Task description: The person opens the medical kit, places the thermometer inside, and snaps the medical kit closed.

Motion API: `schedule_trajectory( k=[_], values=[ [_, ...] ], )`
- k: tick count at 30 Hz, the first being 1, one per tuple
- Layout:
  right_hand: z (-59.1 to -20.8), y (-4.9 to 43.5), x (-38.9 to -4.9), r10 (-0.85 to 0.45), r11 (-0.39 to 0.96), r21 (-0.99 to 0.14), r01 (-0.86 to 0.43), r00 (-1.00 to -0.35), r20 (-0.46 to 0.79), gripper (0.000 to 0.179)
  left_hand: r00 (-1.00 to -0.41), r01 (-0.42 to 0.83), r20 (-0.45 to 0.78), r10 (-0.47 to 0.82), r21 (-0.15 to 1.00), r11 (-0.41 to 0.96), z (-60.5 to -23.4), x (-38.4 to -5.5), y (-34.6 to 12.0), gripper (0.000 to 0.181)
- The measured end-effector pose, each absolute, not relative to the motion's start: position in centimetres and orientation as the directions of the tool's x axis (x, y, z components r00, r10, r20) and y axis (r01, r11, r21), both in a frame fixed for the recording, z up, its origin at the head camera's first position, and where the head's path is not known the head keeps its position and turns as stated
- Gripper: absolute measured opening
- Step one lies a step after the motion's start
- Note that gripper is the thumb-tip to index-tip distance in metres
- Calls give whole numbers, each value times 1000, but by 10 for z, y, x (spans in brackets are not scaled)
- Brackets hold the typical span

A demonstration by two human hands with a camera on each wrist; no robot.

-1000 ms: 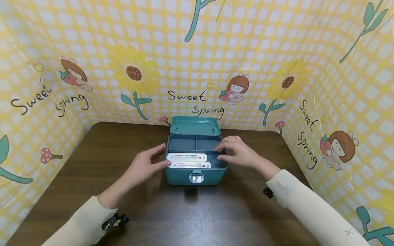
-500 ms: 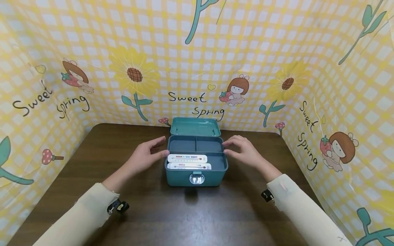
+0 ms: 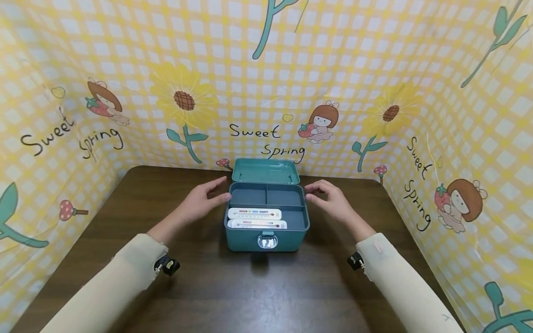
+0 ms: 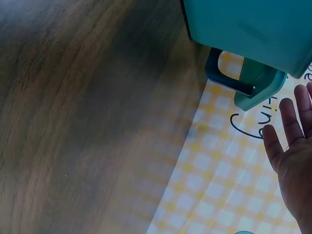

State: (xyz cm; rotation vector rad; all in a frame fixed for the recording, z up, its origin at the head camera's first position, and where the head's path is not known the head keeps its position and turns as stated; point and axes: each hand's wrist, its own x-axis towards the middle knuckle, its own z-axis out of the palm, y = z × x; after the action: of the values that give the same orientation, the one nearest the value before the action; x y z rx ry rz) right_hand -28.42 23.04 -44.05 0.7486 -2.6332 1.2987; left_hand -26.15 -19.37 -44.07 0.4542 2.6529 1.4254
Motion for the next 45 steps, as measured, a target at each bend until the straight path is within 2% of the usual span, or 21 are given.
schedule_trajectory(
  k=[11, 17, 24, 33, 45],
  values=[
    [-454, 226, -297, -342, 537, -715, -447, -891, 299, 34, -946, 192, 23, 322, 842, 504, -452, -285, -194, 80],
    [-460, 224, -303, -320, 539, -745, -394, -914, 251, 38, -948, 159, -15, 318, 842, 515, -459, -293, -192, 84],
    [-465, 219, -309, -349, 469, -816, -339, -919, 182, 48, -937, 151, -33, 348, 860, 487, -466, -298, -193, 84],
    [-466, 217, -311, -404, 443, -843, -304, -907, 114, 61, -922, 151, -30, 387, 890, 430, -472, -299, -192, 81],
    [-469, 214, -312, -440, 288, -916, -281, -888, 134, 60, -912, 166, -1, 409, 914, 371, -473, -305, -191, 77]
  ],
)
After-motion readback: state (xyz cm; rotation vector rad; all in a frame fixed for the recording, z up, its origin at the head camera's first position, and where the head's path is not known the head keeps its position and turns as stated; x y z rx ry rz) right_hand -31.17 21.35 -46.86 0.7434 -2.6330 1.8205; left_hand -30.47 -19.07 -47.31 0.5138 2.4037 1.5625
